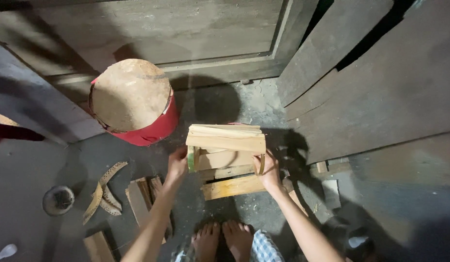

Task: Assembling a small wooden structure by hammering nails into wooden boards

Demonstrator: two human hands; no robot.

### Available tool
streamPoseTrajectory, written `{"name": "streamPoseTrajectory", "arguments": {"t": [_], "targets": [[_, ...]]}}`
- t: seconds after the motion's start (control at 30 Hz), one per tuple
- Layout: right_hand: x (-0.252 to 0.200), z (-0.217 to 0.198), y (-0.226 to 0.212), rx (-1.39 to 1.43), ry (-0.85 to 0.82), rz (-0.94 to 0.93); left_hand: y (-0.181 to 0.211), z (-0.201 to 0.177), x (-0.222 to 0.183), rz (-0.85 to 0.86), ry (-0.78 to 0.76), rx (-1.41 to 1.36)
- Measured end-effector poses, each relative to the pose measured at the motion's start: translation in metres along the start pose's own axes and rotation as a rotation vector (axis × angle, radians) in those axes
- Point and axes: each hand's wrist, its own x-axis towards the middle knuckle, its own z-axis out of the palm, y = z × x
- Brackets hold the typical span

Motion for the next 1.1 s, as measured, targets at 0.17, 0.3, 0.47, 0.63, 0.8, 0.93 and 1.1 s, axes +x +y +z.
{"name": "streamPoseTrajectory", "arguments": {"t": [0.17,0.3,0.47,0.63,0.8,0.93,1.1], "targets": [[-0.003,0.007,0.011,-0.002,0.027,-0.019,0.005,0.0,-0.017,-0.095,-0.031,-0.055],[-0.005,0.006,0.009,-0.026,0.048,-0.033,0.016,0.0,-0.024,-0.125,-0.031,-0.015],[-0.006,0.008,0.007,-0.009,0.077,-0.05,0.029,0.0,-0.017,-0.076,-0.048,-0.042],[-0.007,0.005,0.006,-0.006,0.052,-0.009,-0.01,0.006,0.012,-0.011,-0.038,-0.099],[-0.011,0.005,0.011,0.037,0.001,0.105,0.019,0.002,-0.002,-0.003,-0.014,-0.099],[-0.006,0.018,0.053,0.091,0.018,0.13,0.02,0.002,-0.016,0.022,0.017,-0.06],[-0.004,0.011,0.035,0.05,0.024,0.106,0.028,0.005,-0.023,-0.119,0.051,0.049]]}}
